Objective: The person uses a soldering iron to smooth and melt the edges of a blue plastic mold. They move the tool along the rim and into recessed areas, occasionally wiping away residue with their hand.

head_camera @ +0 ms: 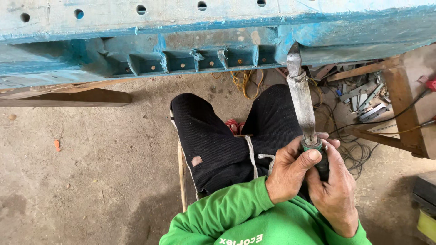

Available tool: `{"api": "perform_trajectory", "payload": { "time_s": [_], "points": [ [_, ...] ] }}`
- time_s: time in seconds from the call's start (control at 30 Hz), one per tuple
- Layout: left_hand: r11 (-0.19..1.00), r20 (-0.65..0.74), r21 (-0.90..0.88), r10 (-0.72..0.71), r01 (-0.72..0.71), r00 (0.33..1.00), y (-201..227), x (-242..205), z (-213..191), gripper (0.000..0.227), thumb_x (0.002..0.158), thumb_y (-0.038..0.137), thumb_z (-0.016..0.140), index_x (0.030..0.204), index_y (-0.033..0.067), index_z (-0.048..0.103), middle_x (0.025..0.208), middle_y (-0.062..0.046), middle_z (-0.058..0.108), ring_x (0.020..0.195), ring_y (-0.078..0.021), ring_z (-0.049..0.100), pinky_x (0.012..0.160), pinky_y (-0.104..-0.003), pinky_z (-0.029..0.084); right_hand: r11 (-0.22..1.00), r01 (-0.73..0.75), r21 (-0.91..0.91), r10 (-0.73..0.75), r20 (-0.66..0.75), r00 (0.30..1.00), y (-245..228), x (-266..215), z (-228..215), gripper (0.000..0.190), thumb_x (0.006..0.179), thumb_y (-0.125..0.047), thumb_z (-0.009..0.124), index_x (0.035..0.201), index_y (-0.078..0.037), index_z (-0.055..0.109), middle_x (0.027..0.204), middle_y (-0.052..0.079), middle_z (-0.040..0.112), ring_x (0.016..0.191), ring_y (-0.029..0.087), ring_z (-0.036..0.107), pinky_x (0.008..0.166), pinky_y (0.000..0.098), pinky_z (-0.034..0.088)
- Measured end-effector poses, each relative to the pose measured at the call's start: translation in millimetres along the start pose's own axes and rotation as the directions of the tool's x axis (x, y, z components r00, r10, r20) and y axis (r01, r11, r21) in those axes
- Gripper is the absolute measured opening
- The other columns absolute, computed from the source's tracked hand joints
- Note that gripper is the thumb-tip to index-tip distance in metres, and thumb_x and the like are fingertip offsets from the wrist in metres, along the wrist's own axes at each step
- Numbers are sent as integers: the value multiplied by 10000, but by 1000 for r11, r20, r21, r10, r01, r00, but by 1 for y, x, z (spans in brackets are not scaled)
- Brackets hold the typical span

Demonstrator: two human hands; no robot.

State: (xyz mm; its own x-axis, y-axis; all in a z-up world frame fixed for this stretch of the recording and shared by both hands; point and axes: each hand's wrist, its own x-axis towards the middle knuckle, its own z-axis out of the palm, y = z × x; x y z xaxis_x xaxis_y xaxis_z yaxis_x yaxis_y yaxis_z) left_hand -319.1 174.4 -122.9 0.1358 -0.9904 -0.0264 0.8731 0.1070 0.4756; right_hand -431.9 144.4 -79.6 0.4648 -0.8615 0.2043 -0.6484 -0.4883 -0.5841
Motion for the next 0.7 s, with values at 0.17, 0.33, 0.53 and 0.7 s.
{"api": "perform_trajectory", "payload": {
  "time_s": [0.17,0.33,0.53,0.7],
  "points": [
    [999,50,-41,-33,35,998,2,3,-7,393,1132,232,634,1404,-43,567,1312,-150,670,1261,-196,622,1163,-350,485,998,54,-23,-55,-24,998,-4,1,1,513,978,-92,670,1430,78,494,1247,265,671,1095,397,715,884,420,573],
    [987,57,-123,-94,101,994,3,4,-9,441,1104,245,649,1420,-47,552,1294,-177,674,1273,-227,629,1179,-385,492,989,104,-103,-109,-43,993,-11,0,0,516,1011,-116,643,1450,89,465,1274,295,654,1106,429,702,874,440,573],
    [987,62,-126,-94,101,994,0,2,-9,488,1096,255,648,1477,-32,547,1286,-174,676,1282,-225,629,1164,-377,495,992,55,-110,-61,-48,997,-20,-2,0,516,1018,-126,623,1466,76,465,1240,295,669,1047,446,709,813,453,577],
    [994,53,-87,-61,66,997,1,1,-10,445,1111,238,651,1439,-48,563,1269,-168,675,1232,-214,627,1144,-370,499,989,63,-137,-72,-59,996,-26,-1,-1,513,1024,-111,614,1481,63,459,1254,307,661,1062,455,699,824,461,580]
  ]
}}
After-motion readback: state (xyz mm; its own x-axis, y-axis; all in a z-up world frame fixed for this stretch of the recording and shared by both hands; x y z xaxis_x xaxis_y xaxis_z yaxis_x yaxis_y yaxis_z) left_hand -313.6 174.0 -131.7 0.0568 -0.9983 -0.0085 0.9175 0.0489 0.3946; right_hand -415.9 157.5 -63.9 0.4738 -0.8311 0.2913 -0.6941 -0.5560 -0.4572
